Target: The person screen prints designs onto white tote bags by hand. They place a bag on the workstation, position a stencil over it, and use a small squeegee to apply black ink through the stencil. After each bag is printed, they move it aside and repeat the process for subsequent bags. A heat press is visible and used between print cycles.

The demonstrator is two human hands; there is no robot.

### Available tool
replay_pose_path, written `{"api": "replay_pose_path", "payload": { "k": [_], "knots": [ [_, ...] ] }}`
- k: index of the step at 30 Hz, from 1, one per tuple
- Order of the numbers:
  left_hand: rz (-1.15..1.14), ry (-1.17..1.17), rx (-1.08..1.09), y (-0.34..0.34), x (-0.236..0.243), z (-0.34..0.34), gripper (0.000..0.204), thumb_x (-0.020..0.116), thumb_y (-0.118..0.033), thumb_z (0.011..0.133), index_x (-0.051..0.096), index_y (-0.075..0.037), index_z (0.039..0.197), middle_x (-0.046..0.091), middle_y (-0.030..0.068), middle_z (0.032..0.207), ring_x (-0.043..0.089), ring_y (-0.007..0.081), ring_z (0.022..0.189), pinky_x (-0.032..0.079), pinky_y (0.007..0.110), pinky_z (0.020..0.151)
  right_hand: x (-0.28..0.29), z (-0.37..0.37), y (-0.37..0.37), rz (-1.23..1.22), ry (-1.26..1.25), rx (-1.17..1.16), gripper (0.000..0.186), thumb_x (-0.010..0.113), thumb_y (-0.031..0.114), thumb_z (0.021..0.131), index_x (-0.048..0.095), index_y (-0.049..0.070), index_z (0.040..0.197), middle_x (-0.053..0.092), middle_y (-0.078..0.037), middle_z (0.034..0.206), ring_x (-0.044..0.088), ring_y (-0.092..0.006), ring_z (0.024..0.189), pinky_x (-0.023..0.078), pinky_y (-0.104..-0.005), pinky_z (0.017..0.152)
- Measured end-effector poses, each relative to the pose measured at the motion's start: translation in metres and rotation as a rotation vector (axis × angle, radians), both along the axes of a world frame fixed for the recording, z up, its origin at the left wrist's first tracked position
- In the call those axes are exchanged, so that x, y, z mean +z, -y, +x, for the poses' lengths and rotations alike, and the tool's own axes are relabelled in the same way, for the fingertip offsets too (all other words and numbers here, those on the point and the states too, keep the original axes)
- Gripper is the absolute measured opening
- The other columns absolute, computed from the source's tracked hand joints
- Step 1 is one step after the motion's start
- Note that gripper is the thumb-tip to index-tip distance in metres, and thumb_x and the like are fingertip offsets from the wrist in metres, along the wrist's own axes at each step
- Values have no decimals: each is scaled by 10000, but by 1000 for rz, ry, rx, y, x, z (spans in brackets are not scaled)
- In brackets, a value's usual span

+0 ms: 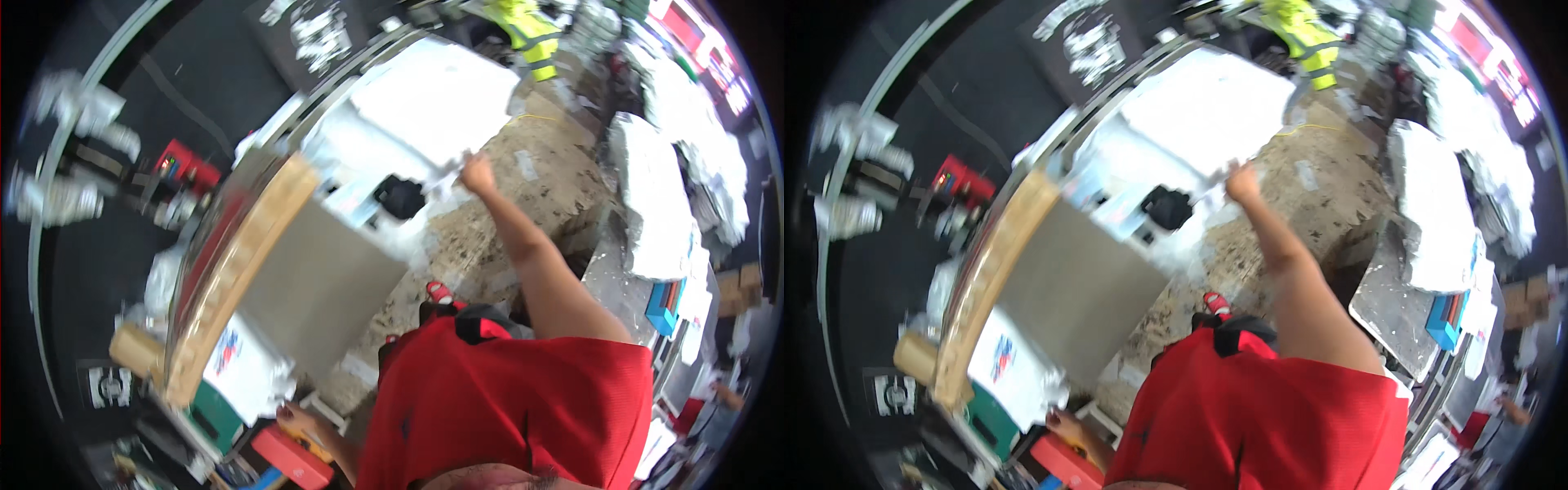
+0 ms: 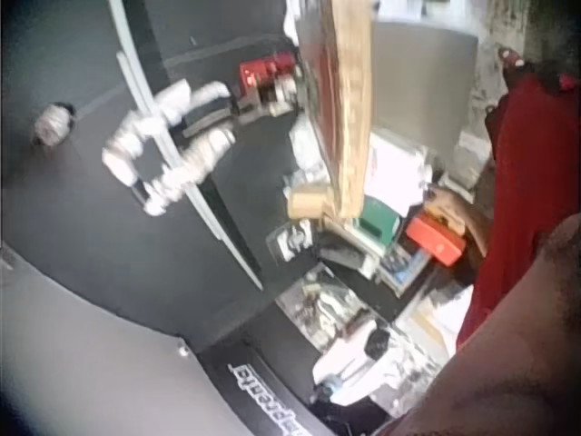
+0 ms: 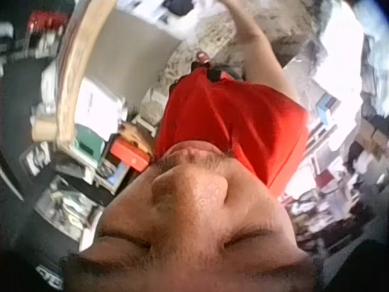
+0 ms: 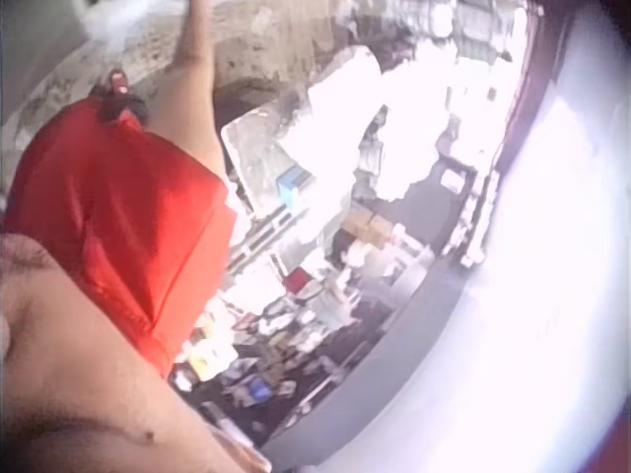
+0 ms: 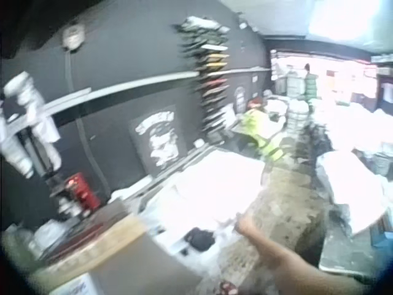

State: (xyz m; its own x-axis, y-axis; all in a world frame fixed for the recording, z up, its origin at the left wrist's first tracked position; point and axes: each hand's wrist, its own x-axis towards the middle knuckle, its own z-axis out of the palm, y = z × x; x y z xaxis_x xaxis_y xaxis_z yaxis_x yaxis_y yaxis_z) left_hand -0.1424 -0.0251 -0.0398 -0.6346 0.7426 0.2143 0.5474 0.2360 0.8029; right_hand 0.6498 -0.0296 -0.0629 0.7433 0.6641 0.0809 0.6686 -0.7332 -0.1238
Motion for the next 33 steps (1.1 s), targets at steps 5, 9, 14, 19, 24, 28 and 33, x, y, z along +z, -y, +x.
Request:
{"api": "replay_pose_path", "payload": {
  "k": [5, 9, 14, 19, 24, 28, 33],
  "knots": [
    [164, -270, -448, -4, 18, 152, 356, 685, -230, 950, 571, 54, 1133, 594, 214, 1088, 563, 355, 1011, 462, 452, 938, -40, 31, 14, 7, 72, 137, 475, 505, 275, 941, 556, 42, 1352, 528, -112, 1442, 393, -360, 1393, 248, -581, 1162],
    [-21, -831, -724, 0, 5, 269, 615, 542, -418, 1005, 453, 31, 1416, 384, 268, 1505, 358, 465, 1377, 272, 586, 1135, -16, 35, 32, 138, 85, 115, 437, 407, 192, 936, 603, 39, 1295, 549, -117, 1413, 397, -327, 1399, 210, -655, 1157],
    [-161, -864, -601, -4, -6, 323, 757, 400, -558, 1015, 353, 22, 1498, 281, 273, 1573, 246, 491, 1440, 178, 623, 1163, 17, 56, 37, 556, 26, -18, 213, 516, 146, 864, 635, 29, 998, 685, -168, 907, 647, -343, 1004, 370, -600, 1052],
    [-46, -745, -838, -5, 1, 342, 677, 571, -448, 982, 418, 4, 1462, 294, 274, 1562, 282, 479, 1421, 178, 637, 1153, 108, 91, 38, 916, -88, -91, 147, 574, 144, 909, 632, 19, 963, 639, -231, 746, 648, -419, 781, 488, -511, 722],
    [-167, 211, -1415, 5, 62, 455, 427, 572, -296, 1013, 582, 36, 1281, 561, 231, 1351, 532, 358, 1263, 410, 447, 1064, 210, 69, 82, 1015, -191, 88, 165, 576, 200, 970, 620, 51, 1025, 644, -221, 798, 641, -416, 754, 500, -472, 674],
    [-574, 1016, -1566, 4, 99, 528, 564, 421, -441, 1058, 568, 53, 1287, 617, 179, 1279, 572, 310, 1209, 448, 451, 1046, 255, -5, 123, 991, -299, 187, 120, 569, 82, 945, 659, 51, 1017, 698, -177, 905, 672, -367, 810, 527, -426, 728],
    [-692, 1640, -1219, -11, 164, 559, 522, 528, -391, 1008, 531, 28, 1319, 611, 157, 1276, 566, 319, 1210, 460, 444, 1028, 228, -131, 156, 771, -370, 618, 222, 599, -23, 838, 705, 61, 1013, 715, -143, 983, 670, -343, 926, 539, -422, 841]
  ]
}}
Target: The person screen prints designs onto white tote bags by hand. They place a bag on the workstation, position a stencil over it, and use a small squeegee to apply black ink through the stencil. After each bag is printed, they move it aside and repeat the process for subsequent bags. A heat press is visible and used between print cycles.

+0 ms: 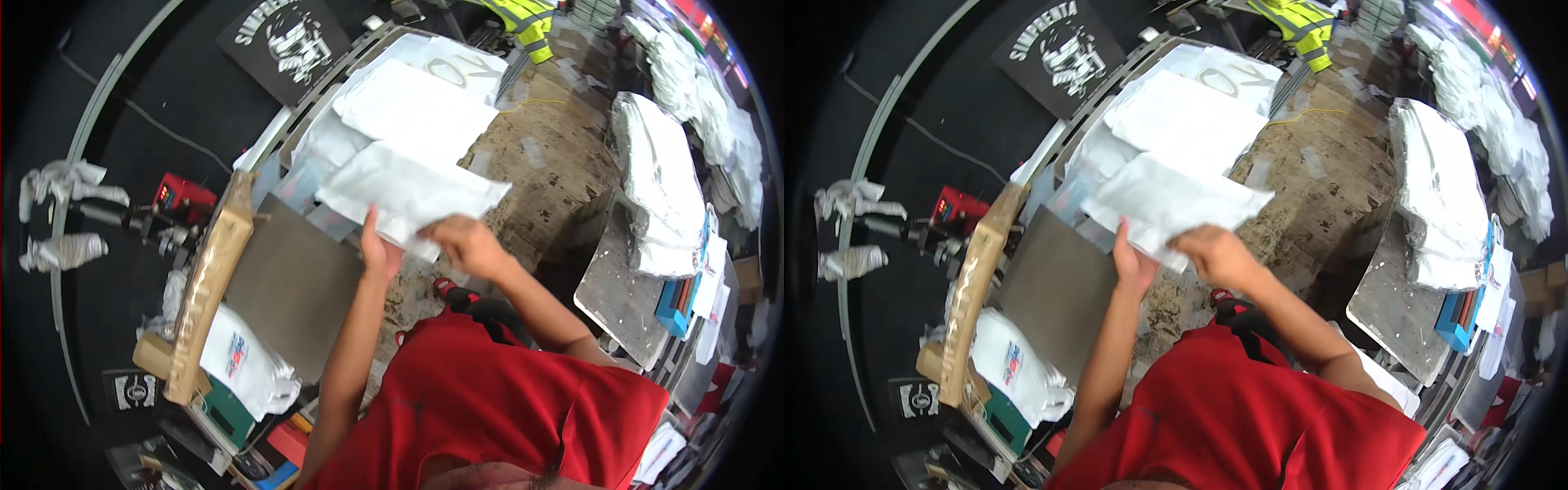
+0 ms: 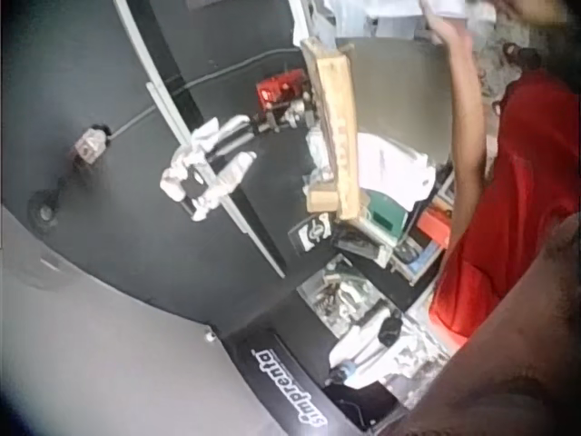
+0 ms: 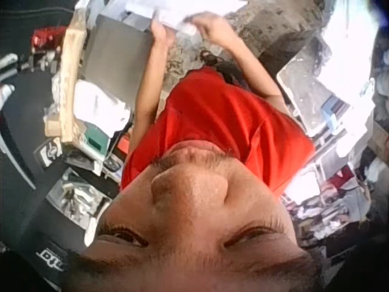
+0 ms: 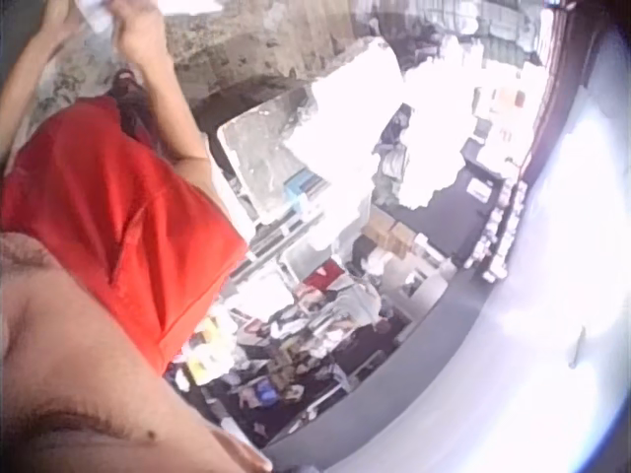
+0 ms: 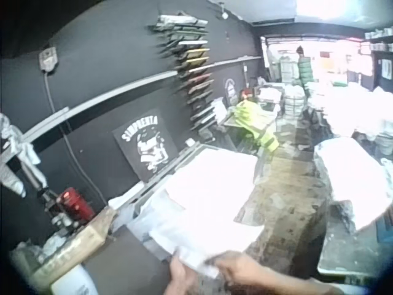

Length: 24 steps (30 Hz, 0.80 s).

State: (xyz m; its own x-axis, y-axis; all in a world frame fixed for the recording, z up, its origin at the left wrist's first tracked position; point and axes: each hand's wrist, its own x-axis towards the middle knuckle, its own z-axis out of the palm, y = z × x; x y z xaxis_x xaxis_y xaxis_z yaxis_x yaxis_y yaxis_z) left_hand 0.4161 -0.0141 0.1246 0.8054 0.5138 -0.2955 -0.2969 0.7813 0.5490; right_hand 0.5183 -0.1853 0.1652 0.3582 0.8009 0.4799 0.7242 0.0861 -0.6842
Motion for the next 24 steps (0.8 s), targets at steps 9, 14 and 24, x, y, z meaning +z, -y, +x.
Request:
{"api": "replay_pose_path", "payload": {
  "k": [9, 14, 24],
  "knots": [
    [523, -514, -16, -28, -82, -216, 445, 619, -135, 965, 490, 81, 1332, 620, 148, 1277, 627, 250, 1122, 500, 394, 991, -132, -14, -5, -456, -785, -92, 533, 627, 411, 981, 594, -29, 1278, 672, -145, 1170, 612, -180, 1067, 473, -336, 955],
    [5, -345, 277, -37, -115, -320, 489, 571, -295, 1018, 478, 12, 1387, 591, 172, 1332, 596, 323, 1193, 474, 486, 1032, -183, -73, -50, -688, -664, 247, 625, 719, 407, 915, 525, -29, 1319, 687, -141, 1073, 635, -181, 1009, 509, -334, 877],
    [-269, 58, 669, -65, -90, -387, 944, 329, -754, 939, 402, 33, 1455, 506, 218, 1438, 478, 400, 1326, 360, 543, 1126, -159, -138, -161, -474, -884, 44, 244, 781, 76, 805, 682, -39, 996, 712, -64, 878, 644, -144, 773, 502, -267, 711]
  ]
}}
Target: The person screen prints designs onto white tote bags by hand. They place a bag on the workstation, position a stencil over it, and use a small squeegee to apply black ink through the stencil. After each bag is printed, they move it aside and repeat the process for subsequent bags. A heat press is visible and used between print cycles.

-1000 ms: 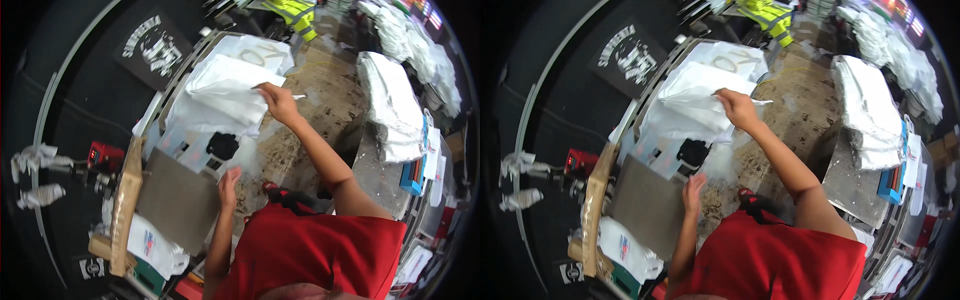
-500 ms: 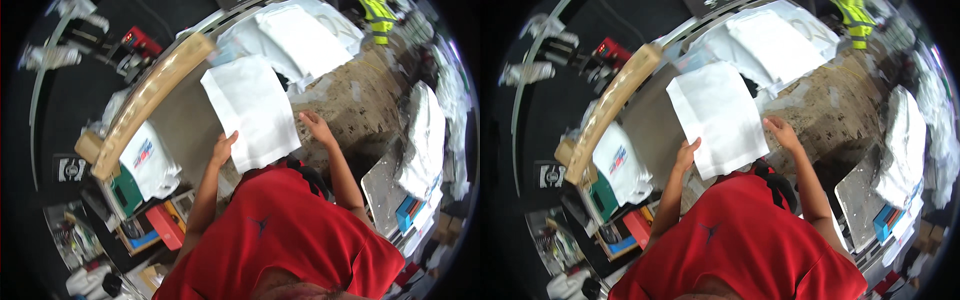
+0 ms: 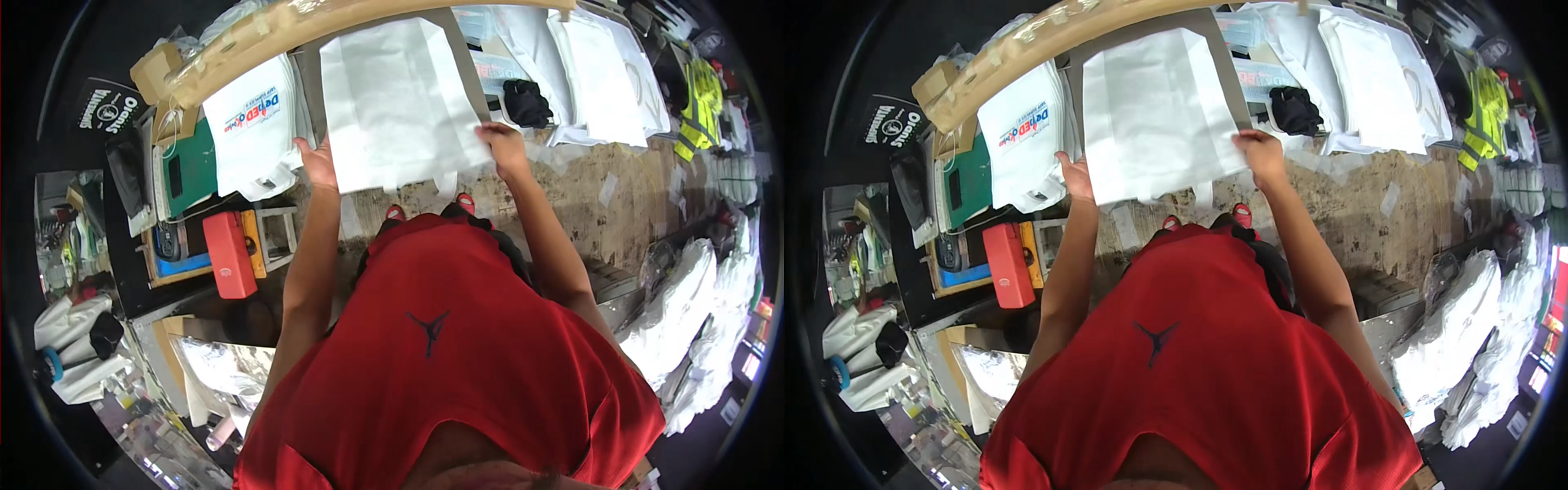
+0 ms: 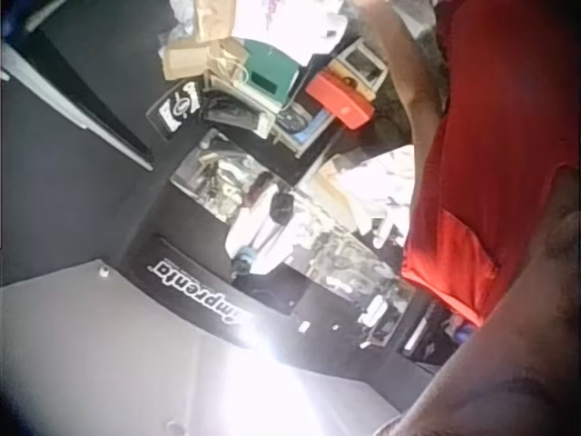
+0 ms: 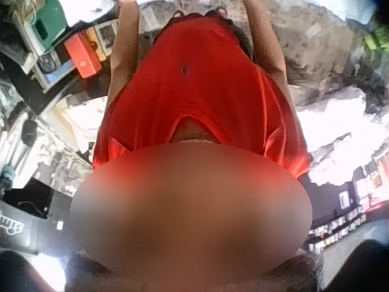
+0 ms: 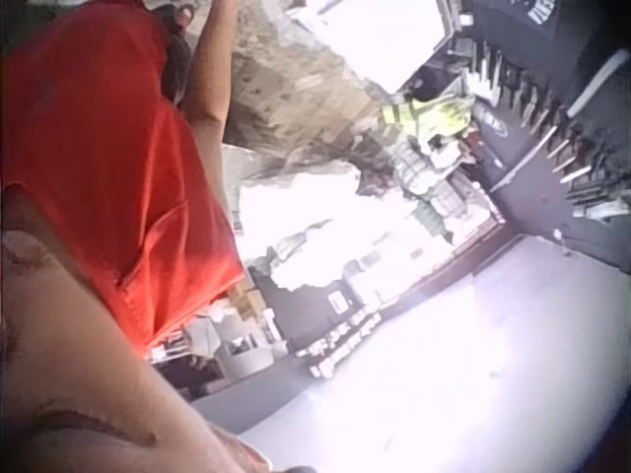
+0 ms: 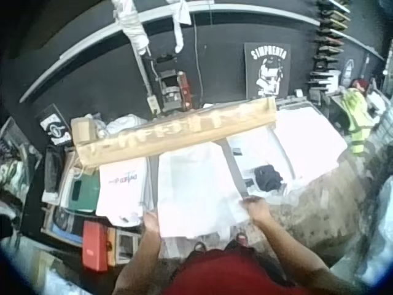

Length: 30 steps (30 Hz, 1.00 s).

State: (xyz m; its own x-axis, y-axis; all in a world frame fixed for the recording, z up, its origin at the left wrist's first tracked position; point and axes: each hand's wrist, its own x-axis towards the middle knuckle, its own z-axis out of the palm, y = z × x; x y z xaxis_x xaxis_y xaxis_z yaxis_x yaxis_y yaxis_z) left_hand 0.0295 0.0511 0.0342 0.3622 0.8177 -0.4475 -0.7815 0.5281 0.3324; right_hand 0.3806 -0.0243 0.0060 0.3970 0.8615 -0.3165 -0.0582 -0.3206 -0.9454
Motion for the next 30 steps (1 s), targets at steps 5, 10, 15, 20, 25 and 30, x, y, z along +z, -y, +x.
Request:
{"api": "replay_pose_path", "payload": {
  "k": [5, 10, 15, 20, 25, 30],
  "knots": [
    [253, 441, -324, 31, -1, 15, 1222, 186, -961, 745, 236, -50, 1559, 306, 309, 1544, 359, 434, 1413, 268, 624, 1143, -18, -14, -41, 139, -174, -227, 171, 771, 59, 799, 690, -25, 924, 699, -53, 838, 635, -142, 754, 500, -269, 718],
    [240, 294, -672, 98, 1, -4, 1311, 194, -1006, 678, 222, -38, 1562, 399, 345, 1470, 444, 436, 1360, 289, 558, 1159, -27, -12, -28, 66, 390, -159, 204, 778, 147, 791, 709, -2, 912, 738, -104, 829, 688, -171, 755, 527, -301, 732],
    [140, -167, -705, 119, -26, -16, 1082, 397, -828, 845, 323, 35, 1494, 512, 262, 1396, 511, 333, 1295, 331, 446, 1151, -19, -13, -19, 7, 583, -104, 222, 782, 198, 805, 714, 28, 930, 743, -116, 819, 715, -211, 745, 543, -327, 717],
    [3, -1108, -212, 103, -65, -34, 416, 628, -448, 961, 720, -51, 1048, 721, 90, 982, 671, 223, 906, 524, 364, 831, -25, 3, -19, 153, 590, 2, 236, 793, 222, 813, 719, 29, 928, 743, -117, 821, 717, -209, 734, 546, -330, 694],
    [583, -1719, 110, 60, -55, -24, 387, 767, -371, 846, 723, 11, 891, 674, 107, 672, 651, 228, 617, 506, 362, 616, -14, 1, -14, 118, 615, 36, 238, 797, 222, 814, 724, 27, 928, 741, -122, 816, 716, -210, 733, 546, -329, 688],
    [563, -1820, -212, 51, -41, -31, 438, 779, -379, 825, 697, 50, 851, 634, 90, 666, 590, 140, 612, 466, 316, 599, -11, -3, -7, 130, 625, 39, 244, 802, 218, 808, 723, 25, 934, 736, -129, 802, 716, -230, 724, 548, -335, 688]
  ]
}}
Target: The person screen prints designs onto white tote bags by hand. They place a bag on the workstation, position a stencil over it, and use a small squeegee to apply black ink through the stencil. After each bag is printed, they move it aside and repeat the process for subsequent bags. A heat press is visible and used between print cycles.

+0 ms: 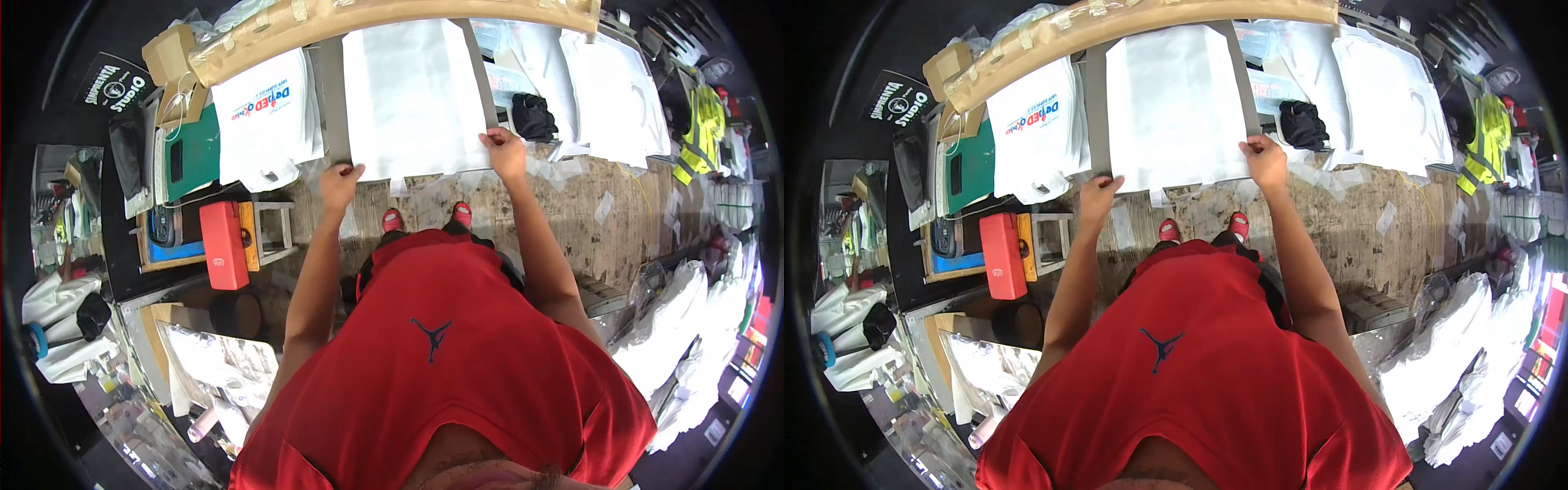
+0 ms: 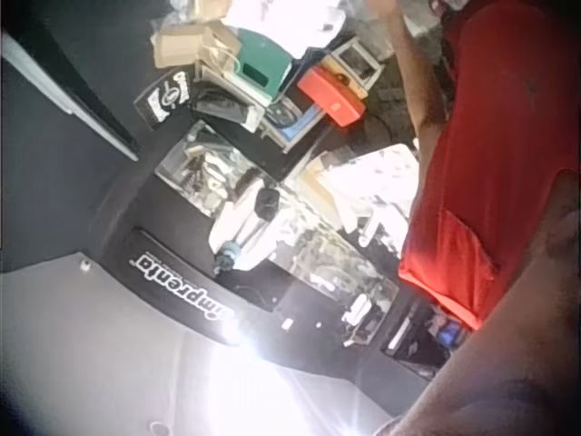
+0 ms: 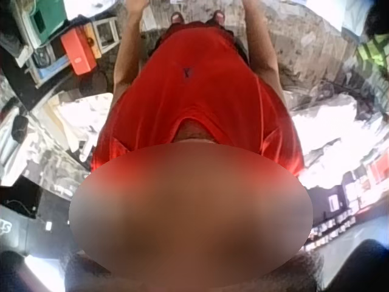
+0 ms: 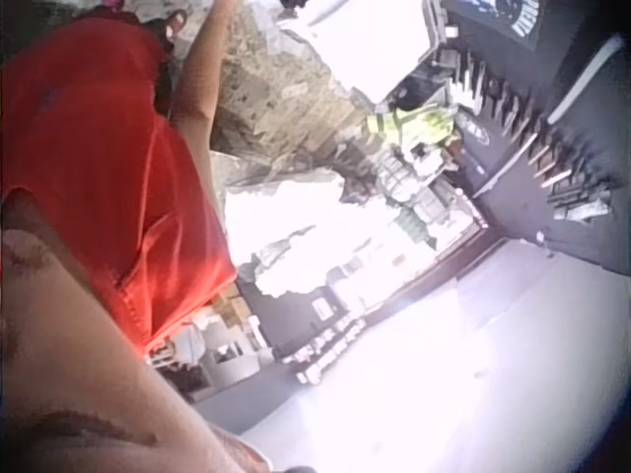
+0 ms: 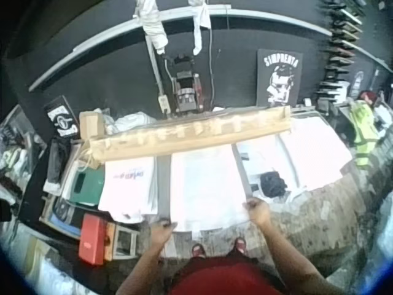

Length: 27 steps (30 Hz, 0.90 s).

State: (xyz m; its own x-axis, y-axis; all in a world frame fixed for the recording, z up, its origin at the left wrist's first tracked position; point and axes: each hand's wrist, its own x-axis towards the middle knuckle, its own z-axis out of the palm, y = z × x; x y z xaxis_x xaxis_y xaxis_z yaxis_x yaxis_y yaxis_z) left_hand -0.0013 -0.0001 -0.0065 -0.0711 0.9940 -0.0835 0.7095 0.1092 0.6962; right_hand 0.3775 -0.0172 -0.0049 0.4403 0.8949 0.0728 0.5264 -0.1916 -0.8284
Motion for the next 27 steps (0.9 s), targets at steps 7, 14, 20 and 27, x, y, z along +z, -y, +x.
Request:
{"api": "replay_pose_path", "payload": {
  "k": [7, 14, 20, 27],
  "knots": [
    [-22, 144, 14, 23, 8, -3, 378, 842, -321, 754, 727, 31, 828, 681, 126, 699, 626, 183, 622, 500, 328, 622, 0, -2, 19, -74, 67, -17, 258, 806, 243, 810, 723, 21, 913, 727, -113, 774, 701, -195, 701, 541, -317, 675],
    [-25, 84, 74, 21, 2, -2, 361, 838, -303, 770, 743, 30, 872, 716, 136, 748, 668, 206, 663, 516, 331, 641, 2, -1, 13, -89, 91, -46, 238, 811, 242, 795, 735, 30, 872, 727, -114, 776, 702, -216, 703, 538, -327, 677],
    [20, 137, 103, 20, -7, -1, 353, 826, -304, 787, 747, 26, 880, 718, 149, 749, 682, 236, 667, 527, 349, 661, 5, 0, 13, -74, 40, -47, 232, 815, 239, 778, 738, 35, 858, 717, -124, 757, 697, -263, 693, 540, -362, 676],
    [59, 147, 169, 22, -13, 3, 339, 825, -283, 795, 739, 39, 858, 711, 154, 736, 677, 231, 656, 524, 345, 652, 5, -1, 11, -119, 51, -61, 241, 808, 258, 781, 751, 41, 869, 728, -117, 772, 709, -256, 713, 547, -357, 691]
  ]
}}
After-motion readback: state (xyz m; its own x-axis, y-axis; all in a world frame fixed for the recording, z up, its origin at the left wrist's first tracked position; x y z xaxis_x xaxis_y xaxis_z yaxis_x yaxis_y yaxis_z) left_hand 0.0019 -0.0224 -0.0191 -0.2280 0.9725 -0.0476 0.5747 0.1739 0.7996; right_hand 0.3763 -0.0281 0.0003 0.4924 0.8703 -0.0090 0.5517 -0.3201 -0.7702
